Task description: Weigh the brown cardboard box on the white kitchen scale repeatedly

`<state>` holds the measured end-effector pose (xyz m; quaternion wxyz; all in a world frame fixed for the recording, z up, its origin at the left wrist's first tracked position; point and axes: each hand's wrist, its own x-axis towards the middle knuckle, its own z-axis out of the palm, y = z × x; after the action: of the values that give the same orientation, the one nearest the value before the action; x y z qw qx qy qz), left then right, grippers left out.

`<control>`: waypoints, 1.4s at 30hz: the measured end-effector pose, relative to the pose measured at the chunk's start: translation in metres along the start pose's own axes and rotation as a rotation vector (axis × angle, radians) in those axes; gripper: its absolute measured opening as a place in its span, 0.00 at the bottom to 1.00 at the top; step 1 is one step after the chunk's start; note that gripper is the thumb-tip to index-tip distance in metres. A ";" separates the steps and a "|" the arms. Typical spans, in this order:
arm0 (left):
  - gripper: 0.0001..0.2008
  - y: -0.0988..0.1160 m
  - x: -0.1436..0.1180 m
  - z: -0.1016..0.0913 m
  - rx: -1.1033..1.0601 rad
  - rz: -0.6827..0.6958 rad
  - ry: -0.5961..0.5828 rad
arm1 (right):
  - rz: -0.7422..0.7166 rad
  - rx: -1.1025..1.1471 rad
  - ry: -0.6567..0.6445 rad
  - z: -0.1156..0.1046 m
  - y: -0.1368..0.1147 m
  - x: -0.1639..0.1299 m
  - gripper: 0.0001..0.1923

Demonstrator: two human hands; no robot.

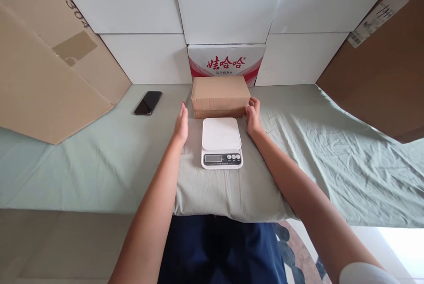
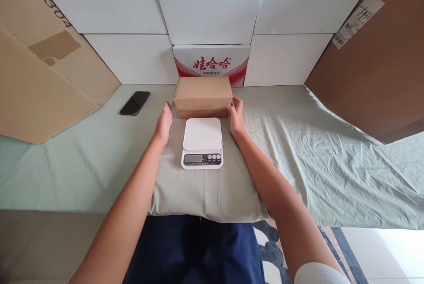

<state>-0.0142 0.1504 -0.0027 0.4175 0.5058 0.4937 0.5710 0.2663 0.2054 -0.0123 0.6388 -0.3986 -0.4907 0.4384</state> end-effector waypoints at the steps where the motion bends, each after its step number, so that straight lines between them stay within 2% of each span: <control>1: 0.39 0.001 0.001 -0.007 -0.013 -0.015 0.040 | 0.024 -0.007 0.065 -0.004 -0.002 0.001 0.21; 4: 0.41 0.002 0.006 -0.023 -0.052 -0.047 0.125 | 0.093 0.017 0.228 -0.018 -0.007 0.007 0.22; 8: 0.41 -0.002 0.009 -0.029 -0.047 -0.034 0.126 | 0.101 0.066 0.284 -0.030 -0.009 0.012 0.19; 20: 0.43 -0.002 0.008 -0.022 -0.062 -0.047 0.141 | 0.090 0.037 0.207 -0.029 -0.008 0.011 0.19; 35: 0.40 -0.002 0.006 -0.023 -0.052 -0.019 0.132 | 0.092 0.033 0.156 -0.031 -0.008 0.013 0.24; 42: 0.41 0.006 0.002 0.001 -0.037 0.053 0.036 | 0.102 0.049 0.025 -0.016 -0.012 0.003 0.32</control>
<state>-0.0134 0.1513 0.0038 0.4025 0.5007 0.4770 0.5998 0.2844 0.2039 -0.0037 0.6315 -0.4126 -0.4509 0.4771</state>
